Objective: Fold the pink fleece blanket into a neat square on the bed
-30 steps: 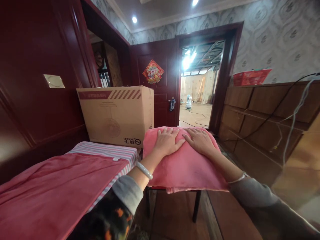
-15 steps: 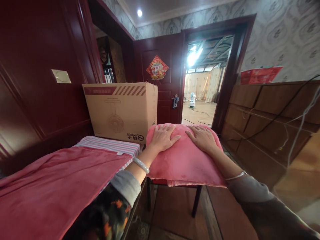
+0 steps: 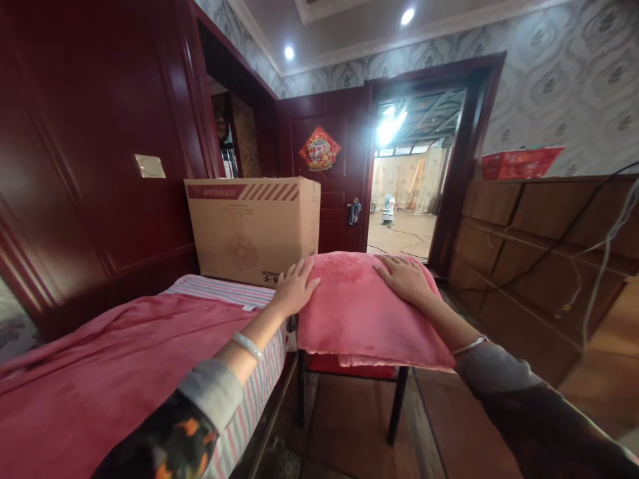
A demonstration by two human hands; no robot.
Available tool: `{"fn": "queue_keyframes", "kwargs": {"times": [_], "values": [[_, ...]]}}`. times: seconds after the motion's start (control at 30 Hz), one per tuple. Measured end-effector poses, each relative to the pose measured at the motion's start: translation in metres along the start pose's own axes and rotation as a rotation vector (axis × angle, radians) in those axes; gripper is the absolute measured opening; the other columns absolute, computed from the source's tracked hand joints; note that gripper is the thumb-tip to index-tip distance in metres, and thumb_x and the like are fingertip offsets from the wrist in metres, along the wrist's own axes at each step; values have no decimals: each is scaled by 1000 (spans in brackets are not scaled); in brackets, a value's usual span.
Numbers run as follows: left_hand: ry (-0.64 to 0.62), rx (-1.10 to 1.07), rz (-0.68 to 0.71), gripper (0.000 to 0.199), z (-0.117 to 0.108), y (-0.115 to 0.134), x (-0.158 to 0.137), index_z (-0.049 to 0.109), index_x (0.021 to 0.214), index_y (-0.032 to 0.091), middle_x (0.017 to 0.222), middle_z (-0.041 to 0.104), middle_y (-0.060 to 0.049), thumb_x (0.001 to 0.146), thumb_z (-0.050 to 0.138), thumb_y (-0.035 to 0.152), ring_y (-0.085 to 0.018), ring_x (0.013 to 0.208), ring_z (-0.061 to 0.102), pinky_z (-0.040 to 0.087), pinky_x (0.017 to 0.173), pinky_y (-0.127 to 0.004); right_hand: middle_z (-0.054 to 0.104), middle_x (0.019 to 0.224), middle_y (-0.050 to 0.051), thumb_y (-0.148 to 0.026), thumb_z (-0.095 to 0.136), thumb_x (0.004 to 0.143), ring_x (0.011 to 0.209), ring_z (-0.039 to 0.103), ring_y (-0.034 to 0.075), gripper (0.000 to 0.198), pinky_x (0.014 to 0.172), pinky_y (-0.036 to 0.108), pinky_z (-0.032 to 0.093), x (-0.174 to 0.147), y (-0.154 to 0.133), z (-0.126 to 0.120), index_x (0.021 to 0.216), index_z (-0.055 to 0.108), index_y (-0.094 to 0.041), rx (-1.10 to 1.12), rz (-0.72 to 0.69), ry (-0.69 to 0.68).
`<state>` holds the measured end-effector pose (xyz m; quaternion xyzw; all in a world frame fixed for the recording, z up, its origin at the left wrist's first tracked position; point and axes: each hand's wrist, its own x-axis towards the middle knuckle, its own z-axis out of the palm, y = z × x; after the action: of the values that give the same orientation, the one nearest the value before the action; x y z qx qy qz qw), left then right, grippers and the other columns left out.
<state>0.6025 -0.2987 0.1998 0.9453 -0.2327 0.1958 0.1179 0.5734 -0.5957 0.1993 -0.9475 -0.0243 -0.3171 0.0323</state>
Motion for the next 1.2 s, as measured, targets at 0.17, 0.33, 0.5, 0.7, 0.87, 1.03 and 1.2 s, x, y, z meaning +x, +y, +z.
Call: {"fn": "queue_keyframes", "kwargs": {"times": [0.17,0.33,0.5,0.7,0.87,1.03,1.2], "values": [[76,-72,107,64,16,-17,-58,26,159,24,166,22,-16,100,43,46,-34,152,24,27,119,-57,49,152,12,-49,30,102,141,40,35,58,112,58,34,-11,-7,-10,149,48,-20,-6,-10,34],[162,-85,203,61,26,-41,-142,18,160,33,165,28,-9,103,40,36,-27,152,27,31,120,-50,35,161,10,-42,44,99,149,27,35,54,118,63,24,-67,-67,-13,150,47,-27,89,-237,60],[167,41,4,59,20,-90,-240,23,159,33,160,40,-9,102,39,32,-27,145,41,39,115,-47,51,151,8,-32,61,93,141,43,29,54,120,56,30,-154,-160,0,146,52,-28,478,-650,-260],[162,278,-442,52,-20,-142,-393,50,146,23,151,52,-12,95,44,34,-29,135,53,47,109,-46,63,138,10,-37,55,97,129,57,27,41,109,47,47,-191,-230,76,136,62,-27,964,-801,-530],[198,506,-863,44,-57,-136,-529,64,130,22,139,63,-10,92,45,36,-29,128,60,50,106,-47,65,134,13,-38,47,99,125,60,29,43,105,51,50,-158,-331,137,134,64,-22,1096,-865,-547],[93,615,-1179,46,-64,-93,-605,68,127,21,135,66,-12,94,43,40,-29,128,60,49,107,-49,69,125,15,-39,44,96,120,63,32,43,101,55,52,-154,-412,183,123,71,-19,1133,-922,-333],[19,614,-1228,49,-71,-43,-642,57,141,26,149,53,-9,96,44,40,-27,138,50,41,114,-53,70,125,14,-53,49,93,114,66,35,47,93,56,56,-163,-416,234,122,71,-23,1077,-1006,-242]]}}
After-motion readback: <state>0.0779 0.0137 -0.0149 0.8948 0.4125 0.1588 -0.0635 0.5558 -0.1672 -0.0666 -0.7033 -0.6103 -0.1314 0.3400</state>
